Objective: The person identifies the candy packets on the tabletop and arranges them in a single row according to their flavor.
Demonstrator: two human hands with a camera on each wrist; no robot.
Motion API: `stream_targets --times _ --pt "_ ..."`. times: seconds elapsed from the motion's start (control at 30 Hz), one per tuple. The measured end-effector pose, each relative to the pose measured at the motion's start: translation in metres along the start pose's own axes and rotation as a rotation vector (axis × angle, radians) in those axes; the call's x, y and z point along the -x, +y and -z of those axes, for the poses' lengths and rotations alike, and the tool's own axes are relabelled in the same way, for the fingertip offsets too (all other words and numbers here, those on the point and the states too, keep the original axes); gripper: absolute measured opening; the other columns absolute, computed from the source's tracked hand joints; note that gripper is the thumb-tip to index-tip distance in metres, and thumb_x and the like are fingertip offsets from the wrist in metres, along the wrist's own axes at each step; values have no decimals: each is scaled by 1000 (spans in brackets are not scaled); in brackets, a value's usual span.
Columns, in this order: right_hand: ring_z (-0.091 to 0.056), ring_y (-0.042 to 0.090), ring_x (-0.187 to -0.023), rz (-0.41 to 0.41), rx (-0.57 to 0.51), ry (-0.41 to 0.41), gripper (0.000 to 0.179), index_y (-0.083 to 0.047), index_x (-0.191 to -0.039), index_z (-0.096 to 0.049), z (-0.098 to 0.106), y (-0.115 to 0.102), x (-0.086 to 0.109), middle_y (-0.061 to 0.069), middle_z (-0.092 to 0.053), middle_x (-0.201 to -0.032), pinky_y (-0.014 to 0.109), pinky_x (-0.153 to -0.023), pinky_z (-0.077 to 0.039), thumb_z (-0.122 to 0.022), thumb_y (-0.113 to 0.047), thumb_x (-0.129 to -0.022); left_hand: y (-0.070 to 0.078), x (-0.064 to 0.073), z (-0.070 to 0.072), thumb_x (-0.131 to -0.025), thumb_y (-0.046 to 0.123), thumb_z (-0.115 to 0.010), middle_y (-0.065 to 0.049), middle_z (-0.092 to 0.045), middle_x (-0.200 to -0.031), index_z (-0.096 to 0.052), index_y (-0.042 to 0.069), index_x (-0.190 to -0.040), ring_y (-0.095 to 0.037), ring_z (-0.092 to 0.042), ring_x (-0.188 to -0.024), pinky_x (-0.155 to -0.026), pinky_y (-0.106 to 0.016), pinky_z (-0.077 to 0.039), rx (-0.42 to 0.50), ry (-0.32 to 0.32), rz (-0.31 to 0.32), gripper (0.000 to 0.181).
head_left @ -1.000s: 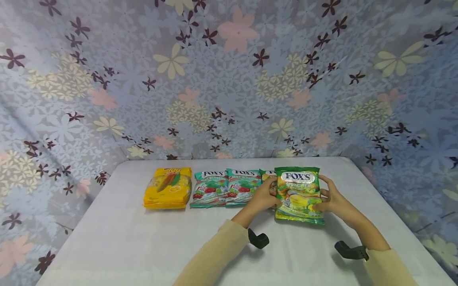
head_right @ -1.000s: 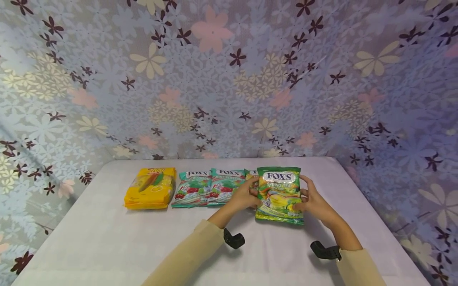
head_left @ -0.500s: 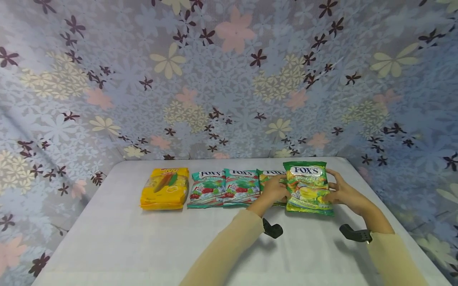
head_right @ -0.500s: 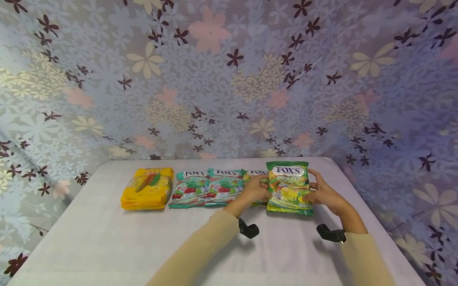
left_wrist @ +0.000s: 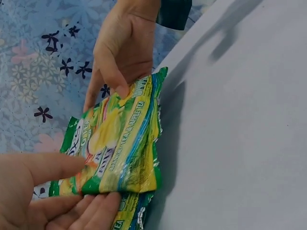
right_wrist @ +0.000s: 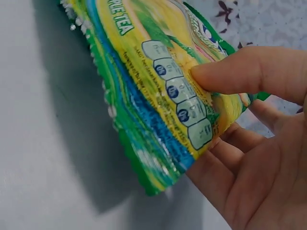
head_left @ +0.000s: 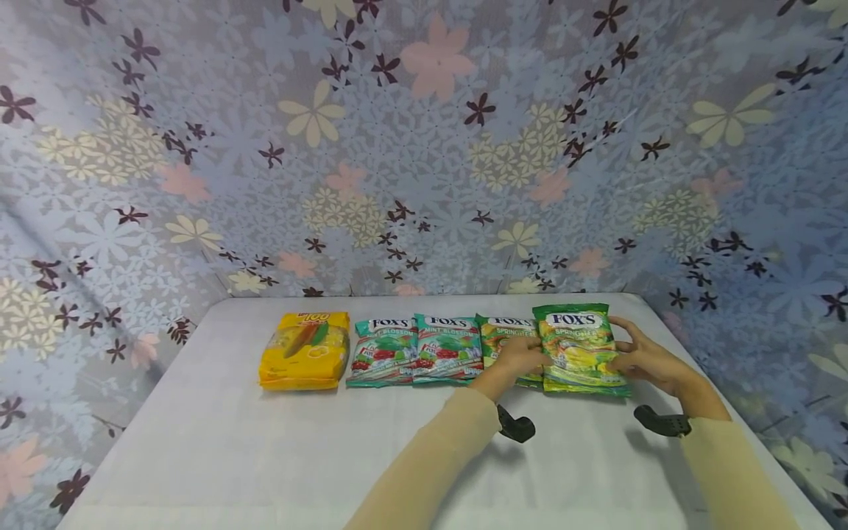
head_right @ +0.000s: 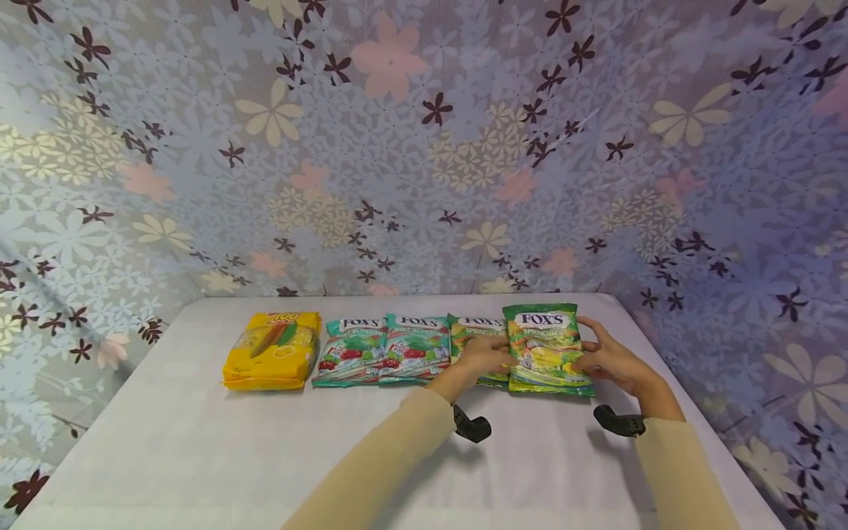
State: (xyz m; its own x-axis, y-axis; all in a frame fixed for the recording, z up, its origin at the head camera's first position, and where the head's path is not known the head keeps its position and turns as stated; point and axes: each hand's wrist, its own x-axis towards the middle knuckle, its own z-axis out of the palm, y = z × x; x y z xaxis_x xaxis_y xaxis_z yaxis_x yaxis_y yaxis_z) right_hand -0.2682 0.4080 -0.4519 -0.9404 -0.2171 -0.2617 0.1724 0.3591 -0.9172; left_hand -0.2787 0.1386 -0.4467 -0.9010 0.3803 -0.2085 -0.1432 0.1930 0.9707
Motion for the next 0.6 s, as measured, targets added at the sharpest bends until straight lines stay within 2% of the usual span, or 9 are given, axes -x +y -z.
stream_targets --times 0.1,0.2,0.37,0.5,0.6 --pt "-42 47 -123 -8 7 3 111 -16 -152 19 3 2 0 42 -3 -149 53 -92 -44 -69 -7 -85 -1 0 0 -90 11 -68 -11 -55 -135 -54 4 -137 -28 -65 -102 -96 -44 -46 -30 -37 16 50" --pt "-42 48 -124 -17 3 0 112 -15 -152 20 3 4 -1 42 -4 -148 54 -93 -42 -69 -6 -84 0 0 0 -91 16 -67 -10 -54 -137 -54 5 -137 -27 -63 -107 -97 -45 -44 -52 -54 22 49" --pt "-46 40 -121 -50 -23 11 113 -13 -152 20 1 9 -5 41 -6 -149 48 -92 -44 -69 -3 -83 3 1 -4 -91 19 -68 -9 -58 -131 -57 5 -134 -26 -62 -107 -96 -44 -46 -68 -35 43 47" --pt "-53 30 -112 -68 -36 30 113 -13 -153 17 0 13 -7 39 -9 -150 42 -87 -47 -70 -3 -82 4 3 -7 -92 18 -67 -9 -58 -130 -57 5 -134 -26 -63 -104 -93 -43 -48 -73 -28 33 46" --pt "-51 36 -116 -80 -11 50 110 -12 -153 14 0 14 -5 39 -7 -151 46 -92 -46 -71 -5 -83 3 6 -5 -93 20 -65 -7 -56 -133 -55 6 -136 -25 -63 -105 -92 -42 -48 -84 -39 2 46"
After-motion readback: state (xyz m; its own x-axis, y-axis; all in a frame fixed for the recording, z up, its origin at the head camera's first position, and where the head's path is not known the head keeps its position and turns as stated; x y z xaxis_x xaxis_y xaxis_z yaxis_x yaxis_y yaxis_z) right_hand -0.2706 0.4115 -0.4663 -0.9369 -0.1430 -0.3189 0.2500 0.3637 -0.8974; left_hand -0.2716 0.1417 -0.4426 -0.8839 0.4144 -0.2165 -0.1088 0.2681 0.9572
